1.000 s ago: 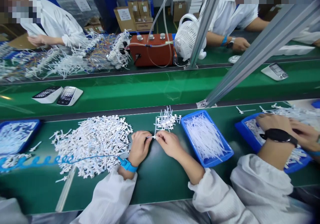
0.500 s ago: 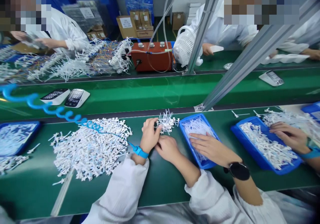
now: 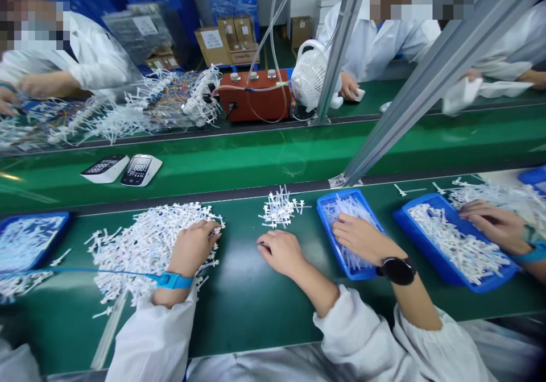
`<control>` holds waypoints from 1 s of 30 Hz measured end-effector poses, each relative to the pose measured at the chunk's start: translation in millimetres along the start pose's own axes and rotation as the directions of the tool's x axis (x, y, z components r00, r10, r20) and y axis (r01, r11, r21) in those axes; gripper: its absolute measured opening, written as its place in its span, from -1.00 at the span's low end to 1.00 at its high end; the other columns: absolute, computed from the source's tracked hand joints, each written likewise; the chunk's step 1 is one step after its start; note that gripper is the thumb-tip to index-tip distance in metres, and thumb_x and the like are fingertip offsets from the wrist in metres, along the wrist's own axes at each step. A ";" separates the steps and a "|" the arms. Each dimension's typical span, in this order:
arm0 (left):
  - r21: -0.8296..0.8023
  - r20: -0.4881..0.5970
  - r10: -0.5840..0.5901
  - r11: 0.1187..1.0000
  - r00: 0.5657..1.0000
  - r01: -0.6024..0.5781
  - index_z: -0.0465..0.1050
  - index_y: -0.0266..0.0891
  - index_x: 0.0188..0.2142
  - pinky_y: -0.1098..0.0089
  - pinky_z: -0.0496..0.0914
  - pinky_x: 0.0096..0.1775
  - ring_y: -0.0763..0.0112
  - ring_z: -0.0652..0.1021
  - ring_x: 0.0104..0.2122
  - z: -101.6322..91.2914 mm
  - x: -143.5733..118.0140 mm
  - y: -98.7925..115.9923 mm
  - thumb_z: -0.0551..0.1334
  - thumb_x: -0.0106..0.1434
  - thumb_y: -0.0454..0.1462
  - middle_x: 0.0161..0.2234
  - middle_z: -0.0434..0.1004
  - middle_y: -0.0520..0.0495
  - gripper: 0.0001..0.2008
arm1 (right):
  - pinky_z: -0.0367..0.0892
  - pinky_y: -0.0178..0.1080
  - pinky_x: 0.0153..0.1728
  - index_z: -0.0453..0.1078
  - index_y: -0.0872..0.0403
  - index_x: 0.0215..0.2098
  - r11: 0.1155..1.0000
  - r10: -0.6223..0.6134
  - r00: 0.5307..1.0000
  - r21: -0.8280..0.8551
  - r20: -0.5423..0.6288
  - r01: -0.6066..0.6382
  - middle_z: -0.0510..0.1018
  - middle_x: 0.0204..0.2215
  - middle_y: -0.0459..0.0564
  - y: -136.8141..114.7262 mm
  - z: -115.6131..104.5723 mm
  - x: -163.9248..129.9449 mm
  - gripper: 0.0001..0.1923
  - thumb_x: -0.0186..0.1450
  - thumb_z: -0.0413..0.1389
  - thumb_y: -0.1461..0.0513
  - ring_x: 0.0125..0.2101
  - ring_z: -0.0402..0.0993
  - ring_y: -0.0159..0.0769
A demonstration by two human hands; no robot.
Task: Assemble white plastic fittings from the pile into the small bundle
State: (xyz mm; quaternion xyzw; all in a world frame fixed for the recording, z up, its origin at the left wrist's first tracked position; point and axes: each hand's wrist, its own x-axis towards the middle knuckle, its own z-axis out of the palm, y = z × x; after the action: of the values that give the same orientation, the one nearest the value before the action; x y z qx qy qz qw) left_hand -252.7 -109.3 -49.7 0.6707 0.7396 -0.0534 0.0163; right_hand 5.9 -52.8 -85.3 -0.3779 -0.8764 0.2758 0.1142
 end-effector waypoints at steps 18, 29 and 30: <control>-0.391 -0.455 -0.055 0.909 0.889 -0.144 0.51 -0.18 -0.14 0.30 0.44 -0.11 0.29 0.56 -0.19 -11.7 -35.0 29.8 0.16 0.34 -0.11 -0.15 0.54 -0.13 -0.74 | 0.22 -0.40 -0.33 0.50 0.00 -0.20 0.931 0.037 0.988 0.363 -0.150 0.020 0.56 -0.36 -0.14 -2.5 0.7 0.4 -0.84 0.32 0.09 0.23 -0.36 0.44 -0.43; -0.421 -0.417 0.242 0.803 0.876 -0.423 0.46 -0.17 -0.15 0.26 0.41 -0.12 0.31 0.55 -0.19 17.6 -3.5 84.5 0.14 0.36 -0.18 -0.22 0.58 -0.06 -0.82 | 0.16 -0.44 -0.49 0.50 0.14 -0.38 0.759 0.018 0.995 0.649 -0.100 0.052 0.52 -0.52 -0.12 -3.6 -3.5 1.4 -0.76 0.33 0.08 0.17 -0.54 0.34 -0.48; -0.419 -0.421 0.260 0.794 0.869 -0.441 0.46 -0.16 -0.15 0.27 0.41 -0.13 0.32 0.55 -0.20 17.7 -1.6 83.6 0.14 0.37 -0.17 -0.23 0.57 -0.06 -0.81 | 0.16 -0.43 -0.49 0.49 0.14 -0.40 0.759 0.017 0.995 0.649 -0.098 0.051 0.52 -0.53 -0.12 -3.4 -4.9 1.5 -0.76 0.32 0.08 0.17 -0.54 0.34 -0.48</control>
State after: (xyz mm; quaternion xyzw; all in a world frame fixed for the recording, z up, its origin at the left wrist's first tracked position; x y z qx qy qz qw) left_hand -170.3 -104.8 -71.9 0.7687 0.5790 0.2621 0.0713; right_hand 4.8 -51.8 -79.4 -0.3199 -0.7228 0.5430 0.2834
